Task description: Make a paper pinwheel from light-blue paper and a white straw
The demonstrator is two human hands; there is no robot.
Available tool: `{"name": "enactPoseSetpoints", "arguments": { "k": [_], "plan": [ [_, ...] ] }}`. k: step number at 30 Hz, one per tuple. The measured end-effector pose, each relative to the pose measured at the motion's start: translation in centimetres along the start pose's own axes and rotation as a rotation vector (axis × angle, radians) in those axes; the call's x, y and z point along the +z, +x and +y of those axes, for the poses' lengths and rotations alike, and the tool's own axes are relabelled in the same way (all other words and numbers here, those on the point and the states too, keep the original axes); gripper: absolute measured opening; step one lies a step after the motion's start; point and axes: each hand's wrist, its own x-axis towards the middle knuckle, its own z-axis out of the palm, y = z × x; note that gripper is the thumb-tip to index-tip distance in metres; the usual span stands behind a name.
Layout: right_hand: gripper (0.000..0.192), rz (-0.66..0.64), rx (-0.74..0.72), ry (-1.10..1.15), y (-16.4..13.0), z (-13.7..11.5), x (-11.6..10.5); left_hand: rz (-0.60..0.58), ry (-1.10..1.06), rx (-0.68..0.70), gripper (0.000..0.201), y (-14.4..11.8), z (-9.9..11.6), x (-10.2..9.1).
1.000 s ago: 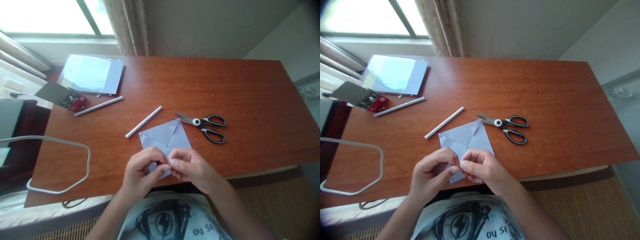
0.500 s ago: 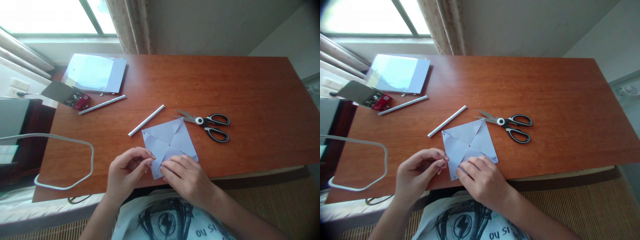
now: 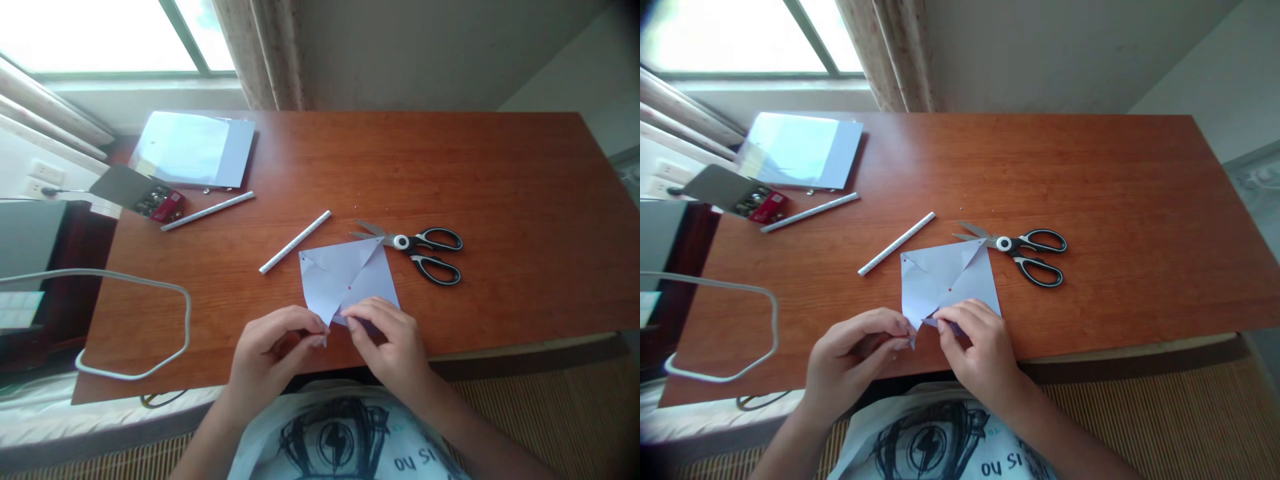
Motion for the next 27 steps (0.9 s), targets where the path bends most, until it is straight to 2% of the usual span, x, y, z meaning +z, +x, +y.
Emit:
{"name": "enactPoseSetpoints", "arguments": {
  "k": [6, 16, 20, 27],
  "plan": [
    [0.010, 0.000, 0.099, -0.001, 0.7, -0.4, -0.4, -0.081, 0.140, 0.127, 0.019, 0.7, 0.4, 0.2],
    [0.011, -0.014, -0.012, 0.026, 1.0, -0.5, -1.3, -0.085, 0.297, 0.225, 0.017, 1.3, -0.1, 0.4],
    [0.013, 0.003, 0.062, 0.051, 0.7, -0.4, -1.5, -0.108, 0.393, 0.241, 0.016, 1.4, -0.8, 0.6],
    [0.011, 0.213, 0.137, 0.138, 0.2, 0.2, -0.8, -0.153, 0.487, 0.230, 0.014, 1.4, -1.1, 0.9]
  ]
}}
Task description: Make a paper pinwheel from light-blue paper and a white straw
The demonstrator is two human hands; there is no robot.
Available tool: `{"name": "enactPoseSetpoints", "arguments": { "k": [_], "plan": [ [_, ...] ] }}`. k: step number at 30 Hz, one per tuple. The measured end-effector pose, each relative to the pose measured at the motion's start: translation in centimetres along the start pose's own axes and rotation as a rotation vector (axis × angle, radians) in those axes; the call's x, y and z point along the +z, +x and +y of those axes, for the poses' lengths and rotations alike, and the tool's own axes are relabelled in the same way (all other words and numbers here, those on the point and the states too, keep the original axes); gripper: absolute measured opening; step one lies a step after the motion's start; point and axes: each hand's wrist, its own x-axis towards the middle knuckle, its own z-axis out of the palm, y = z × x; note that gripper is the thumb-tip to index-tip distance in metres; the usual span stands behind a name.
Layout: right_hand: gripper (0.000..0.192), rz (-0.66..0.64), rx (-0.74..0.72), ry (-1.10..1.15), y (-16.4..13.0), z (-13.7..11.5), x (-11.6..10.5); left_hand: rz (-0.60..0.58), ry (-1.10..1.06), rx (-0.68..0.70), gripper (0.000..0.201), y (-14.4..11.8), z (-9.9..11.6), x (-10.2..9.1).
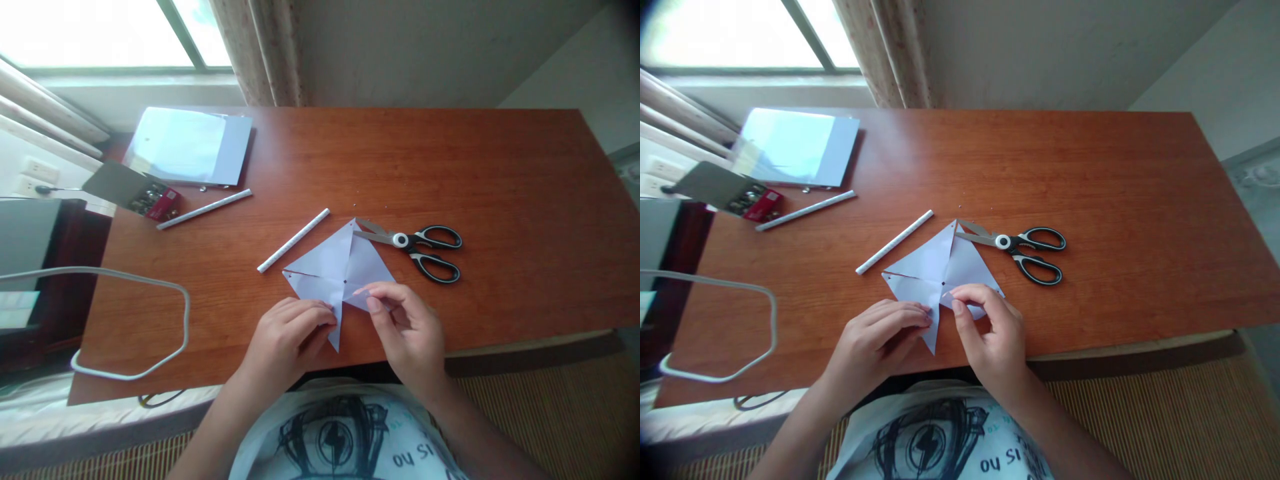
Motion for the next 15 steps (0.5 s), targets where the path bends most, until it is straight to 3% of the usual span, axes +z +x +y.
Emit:
{"name": "enactPoseSetpoints", "arguments": {
  "k": [7, 15],
  "plan": [
    [0.012, -0.089, -0.119, -0.097, 0.12, 0.14, 0.53, 0.017, -0.061, -0.005, 0.015, 0.10, 0.17, -0.19],
    [0.010, -0.177, -0.190, -0.126, 0.15, 0.14, 0.17, 0.074, -0.302, -0.050, 0.015, 0.55, 0.92, -0.20]
  ]
}}
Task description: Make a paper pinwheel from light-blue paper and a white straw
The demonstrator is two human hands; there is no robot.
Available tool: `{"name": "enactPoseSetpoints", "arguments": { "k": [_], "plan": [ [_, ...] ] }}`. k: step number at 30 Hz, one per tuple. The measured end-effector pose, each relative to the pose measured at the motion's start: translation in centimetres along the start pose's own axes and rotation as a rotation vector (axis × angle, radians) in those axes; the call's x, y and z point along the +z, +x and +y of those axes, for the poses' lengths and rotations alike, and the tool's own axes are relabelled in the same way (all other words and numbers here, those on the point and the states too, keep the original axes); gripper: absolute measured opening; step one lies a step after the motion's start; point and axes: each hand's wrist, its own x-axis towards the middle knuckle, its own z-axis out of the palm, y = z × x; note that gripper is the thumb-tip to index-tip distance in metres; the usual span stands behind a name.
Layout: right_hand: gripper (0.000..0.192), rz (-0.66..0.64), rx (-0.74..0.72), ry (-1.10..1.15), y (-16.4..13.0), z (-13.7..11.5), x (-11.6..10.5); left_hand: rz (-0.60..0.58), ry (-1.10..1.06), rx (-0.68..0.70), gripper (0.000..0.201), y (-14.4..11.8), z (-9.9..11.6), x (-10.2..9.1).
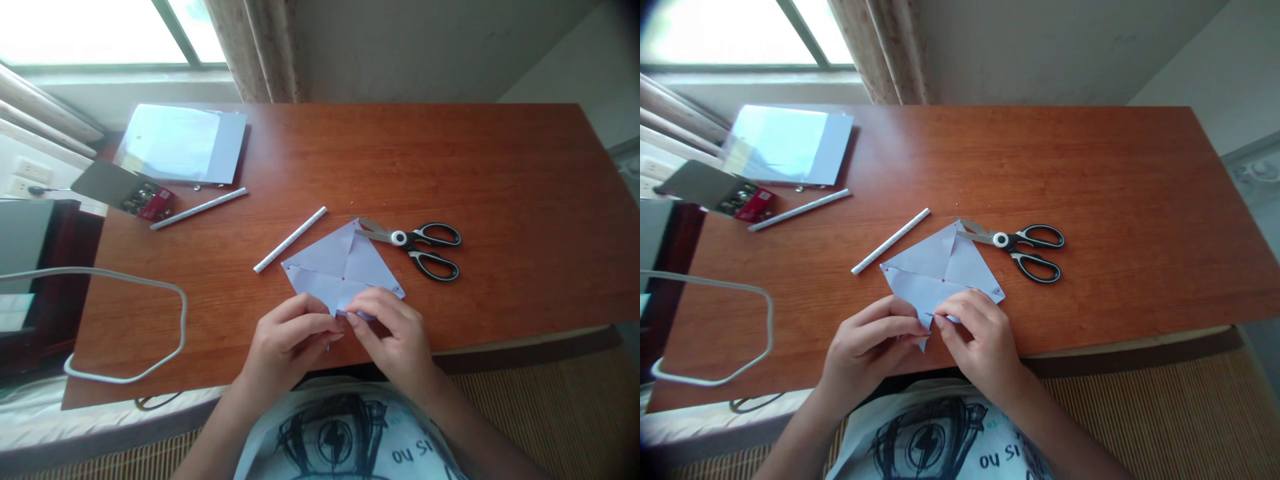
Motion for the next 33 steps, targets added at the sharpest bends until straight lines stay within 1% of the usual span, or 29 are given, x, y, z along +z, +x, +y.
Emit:
{"name": "enactPoseSetpoints", "arguments": {
  "k": [3, 9, 13, 19, 24, 33],
  "plan": [
    [0.010, -0.006, 0.010, 0.014, 0.04, -0.18, -0.18, 0.035, -0.041, -0.022, 0.014, 0.22, 0.06, 0.10],
    [0.012, -0.033, 0.001, 0.029, 0.09, -0.31, -0.47, 0.064, -0.040, 0.002, 0.014, 0.36, -0.02, 0.22],
    [0.011, -0.033, -0.042, 0.013, 0.04, -0.19, -0.56, 0.077, -0.028, -0.008, 0.014, 0.35, -0.04, 0.36],
    [0.013, -0.065, -0.126, -0.041, -0.18, 0.19, -0.69, 0.091, -0.002, -0.054, 0.010, 0.31, 0.09, 0.56],
    [0.013, -0.084, -0.175, -0.079, -0.22, 0.25, -0.81, 0.099, -0.003, -0.025, 0.015, -0.12, -0.08, 0.80],
    [0.012, -0.082, -0.180, -0.098, -0.30, 0.28, -0.78, 0.130, 0.070, -0.055, 0.019, -0.61, -0.22, 0.89]
  ]
}}
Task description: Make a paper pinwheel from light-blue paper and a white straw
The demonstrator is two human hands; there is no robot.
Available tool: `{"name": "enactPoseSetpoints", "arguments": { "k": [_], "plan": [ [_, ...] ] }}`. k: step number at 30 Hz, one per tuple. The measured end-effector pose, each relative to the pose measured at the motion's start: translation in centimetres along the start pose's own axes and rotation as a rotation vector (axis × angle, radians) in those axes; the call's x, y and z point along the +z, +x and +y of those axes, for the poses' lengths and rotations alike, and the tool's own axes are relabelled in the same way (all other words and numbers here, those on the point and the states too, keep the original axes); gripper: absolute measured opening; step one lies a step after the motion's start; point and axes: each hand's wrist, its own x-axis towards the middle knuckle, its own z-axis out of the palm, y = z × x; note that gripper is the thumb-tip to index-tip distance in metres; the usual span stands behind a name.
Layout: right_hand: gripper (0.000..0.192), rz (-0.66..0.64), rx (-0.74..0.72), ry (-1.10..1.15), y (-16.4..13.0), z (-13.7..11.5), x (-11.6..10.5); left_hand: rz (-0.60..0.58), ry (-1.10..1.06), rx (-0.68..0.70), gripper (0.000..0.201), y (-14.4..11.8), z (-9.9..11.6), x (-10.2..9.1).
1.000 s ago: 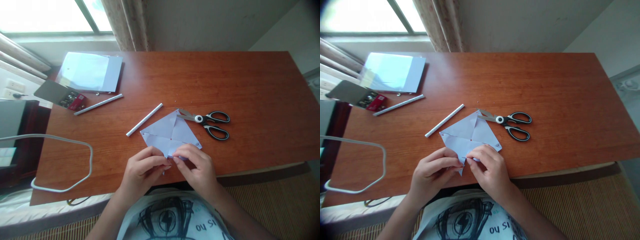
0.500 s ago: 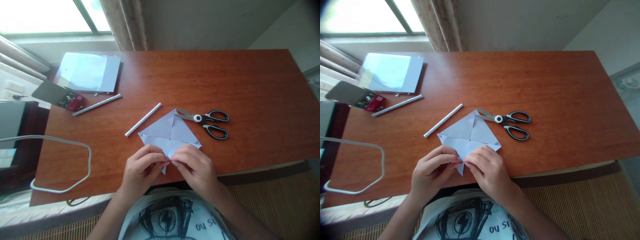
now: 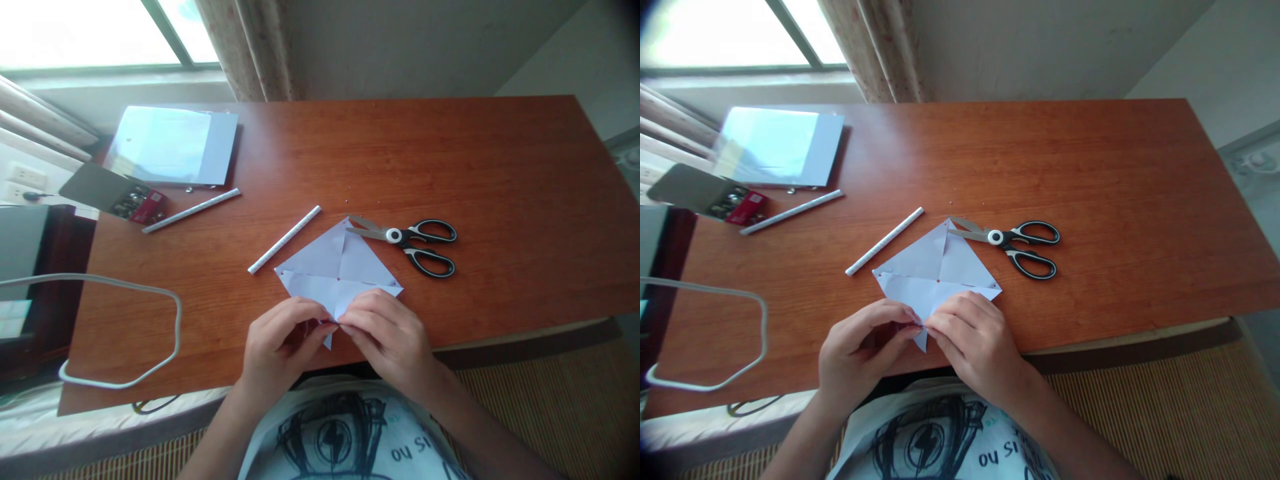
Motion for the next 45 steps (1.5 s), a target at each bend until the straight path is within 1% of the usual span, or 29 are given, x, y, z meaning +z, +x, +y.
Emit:
{"name": "enactPoseSetpoints", "arguments": {
  "k": [4, 7, 9, 23, 25, 27, 28, 30, 31, 33, 34, 35, 36, 37, 38, 40, 42, 45],
  "plan": [
    [0.012, 0.004, -0.002, 0.001, 0.1, -0.2, 0.1, 0.016, -0.014, -0.039, 0.023, 0.0, 0.0, -0.1],
    [0.013, 0.010, 0.010, 0.009, 0.2, -0.4, 0.1, -0.041, -0.062, -0.003, 0.017, 0.2, 0.1, -0.2],
    [0.014, 0.012, 0.019, 0.018, 0.3, -0.5, 0.2, -0.065, -0.093, 0.023, 0.017, 0.3, 0.0, -0.3],
    [0.011, -0.003, -0.001, 0.023, 0.0, -0.6, 0.2, -0.101, -0.061, 0.082, 0.023, -0.1, -0.3, -0.5],
    [0.008, -0.024, -0.004, 0.028, 0.2, -0.4, -0.4, -0.103, -0.050, 0.099, 0.024, -0.2, -0.4, -0.6],
    [0.008, -0.036, 0.031, 0.008, 0.6, 0.2, -1.7, -0.112, -0.043, 0.110, 0.023, -0.2, -0.4, -0.5],
    [0.010, -0.014, 0.085, -0.036, 0.9, 0.7, -2.5, -0.116, -0.039, 0.114, 0.023, -0.2, -0.4, -0.5],
    [0.012, 0.061, 0.220, -0.201, 1.6, 2.0, -4.3, -0.116, -0.029, 0.124, 0.022, -0.1, -0.4, -0.4],
    [0.014, 0.066, 0.251, -0.290, 1.9, 2.7, -5.2, -0.116, -0.028, 0.132, 0.022, 0.0, -0.4, -0.4],
    [0.017, -0.038, 0.225, -0.403, 2.5, 3.8, -6.7, -0.125, -0.034, 0.142, 0.021, 0.0, -0.4, -0.4],
    [0.020, -0.118, 0.193, -0.407, 2.7, 4.1, -7.3, -0.137, -0.036, 0.139, 0.020, 0.1, -0.4, -0.4],
    [0.022, -0.213, 0.164, -0.382, 2.9, 4.3, -7.8, -0.153, -0.034, 0.130, 0.020, 0.1, -0.5, -0.4],
    [0.023, -0.276, 0.151, -0.352, 3.1, 4.4, -8.1, -0.171, -0.028, 0.116, 0.019, 0.1, -0.5, -0.4],
    [0.023, -0.308, 0.164, -0.315, 3.2, 4.3, -8.3, -0.188, -0.015, 0.102, 0.018, 0.0, -0.6, -0.5],
    [0.023, -0.309, 0.203, -0.273, 3.2, 4.2, -8.3, -0.206, 0.002, 0.091, 0.016, 0.0, -0.7, -0.6],
    [0.023, -0.252, 0.323, -0.165, 3.2, 4.0, -8.3, -0.245, 0.042, 0.076, 0.014, -0.2, -0.9, -0.8],
    [0.027, -0.210, 0.430, -0.015, 3.0, 3.8, -8.0, -0.279, 0.072, 0.077, 0.013, -0.3, -1.1, -1.1],
    [0.034, -0.219, 0.508, 0.171, 2.9, 3.8, -7.5, -0.325, 0.084, 0.081, 0.012, -0.4, -1.3, -1.6]
  ]
}}
